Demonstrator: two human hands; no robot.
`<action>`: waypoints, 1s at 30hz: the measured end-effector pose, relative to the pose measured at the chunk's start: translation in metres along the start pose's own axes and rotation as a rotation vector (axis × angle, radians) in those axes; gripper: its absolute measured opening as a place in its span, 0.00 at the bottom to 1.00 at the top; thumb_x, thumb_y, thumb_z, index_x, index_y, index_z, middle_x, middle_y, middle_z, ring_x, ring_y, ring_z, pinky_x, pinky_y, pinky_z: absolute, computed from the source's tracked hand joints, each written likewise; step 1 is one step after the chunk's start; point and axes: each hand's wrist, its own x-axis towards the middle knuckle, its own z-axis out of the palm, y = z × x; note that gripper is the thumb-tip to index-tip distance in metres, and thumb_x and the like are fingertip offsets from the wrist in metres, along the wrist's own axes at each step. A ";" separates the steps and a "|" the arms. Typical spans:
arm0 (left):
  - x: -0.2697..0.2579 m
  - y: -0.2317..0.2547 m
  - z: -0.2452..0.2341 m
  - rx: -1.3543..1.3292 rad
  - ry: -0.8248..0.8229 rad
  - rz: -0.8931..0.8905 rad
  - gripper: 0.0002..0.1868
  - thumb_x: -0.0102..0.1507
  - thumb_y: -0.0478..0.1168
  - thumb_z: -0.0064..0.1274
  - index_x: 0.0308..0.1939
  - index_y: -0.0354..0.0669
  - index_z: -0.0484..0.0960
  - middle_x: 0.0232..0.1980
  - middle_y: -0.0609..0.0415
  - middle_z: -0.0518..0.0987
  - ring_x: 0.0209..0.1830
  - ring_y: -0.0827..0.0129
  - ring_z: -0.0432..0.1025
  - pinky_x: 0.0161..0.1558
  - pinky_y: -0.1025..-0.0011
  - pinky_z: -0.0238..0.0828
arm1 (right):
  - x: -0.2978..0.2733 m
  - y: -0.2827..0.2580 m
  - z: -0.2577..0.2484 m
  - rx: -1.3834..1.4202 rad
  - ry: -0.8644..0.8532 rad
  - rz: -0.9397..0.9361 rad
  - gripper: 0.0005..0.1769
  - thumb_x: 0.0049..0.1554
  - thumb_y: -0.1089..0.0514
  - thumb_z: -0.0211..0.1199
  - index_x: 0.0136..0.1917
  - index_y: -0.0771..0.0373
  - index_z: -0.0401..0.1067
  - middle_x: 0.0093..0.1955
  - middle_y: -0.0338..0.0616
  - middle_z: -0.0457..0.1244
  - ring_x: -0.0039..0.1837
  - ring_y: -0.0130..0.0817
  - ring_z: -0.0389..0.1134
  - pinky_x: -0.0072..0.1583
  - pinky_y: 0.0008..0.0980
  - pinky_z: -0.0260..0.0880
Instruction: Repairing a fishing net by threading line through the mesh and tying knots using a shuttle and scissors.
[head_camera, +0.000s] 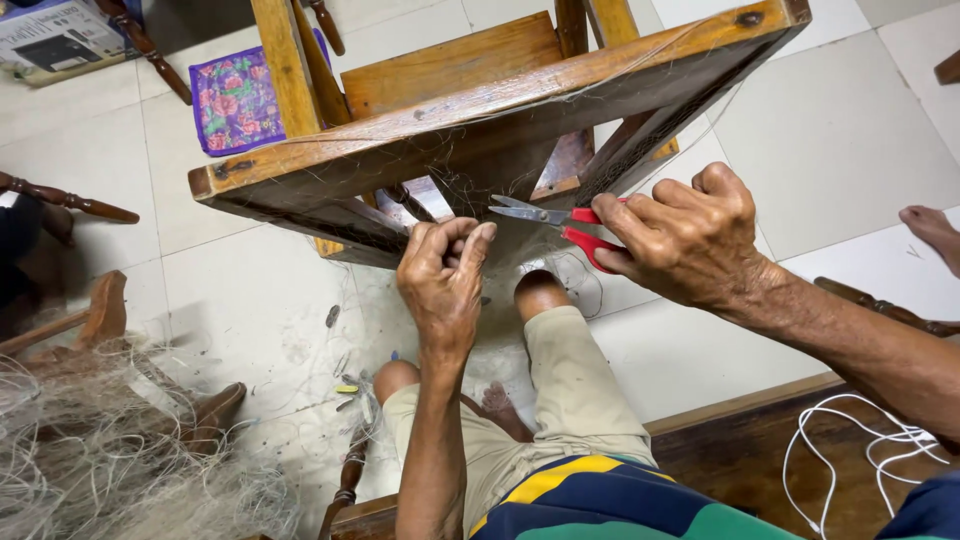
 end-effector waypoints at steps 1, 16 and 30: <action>0.001 -0.002 0.001 -0.003 0.004 -0.002 0.06 0.64 0.40 0.62 0.38 0.41 0.84 0.37 0.56 0.77 0.30 0.74 0.69 0.37 0.75 0.72 | 0.001 0.001 0.000 -0.001 0.000 -0.005 0.23 0.71 0.33 0.60 0.43 0.48 0.74 0.28 0.26 0.58 0.33 0.28 0.58 0.42 0.32 0.48; 0.000 -0.007 -0.009 -0.113 0.049 0.075 0.04 0.66 0.37 0.61 0.37 0.42 0.86 0.28 0.52 0.74 0.29 0.66 0.72 0.37 0.67 0.71 | 0.002 -0.006 0.002 0.084 0.044 -0.030 0.13 0.65 0.43 0.62 0.47 0.52 0.77 0.31 0.34 0.60 0.36 0.31 0.61 0.49 0.35 0.57; 0.000 -0.017 -0.016 -0.201 -0.002 0.042 0.04 0.66 0.37 0.60 0.37 0.41 0.86 0.29 0.51 0.75 0.31 0.67 0.72 0.41 0.65 0.72 | -0.024 -0.004 0.015 1.661 -0.717 0.624 0.18 0.42 0.54 0.81 0.43 0.64 0.83 0.23 0.38 0.68 0.31 0.24 0.63 0.36 0.25 0.62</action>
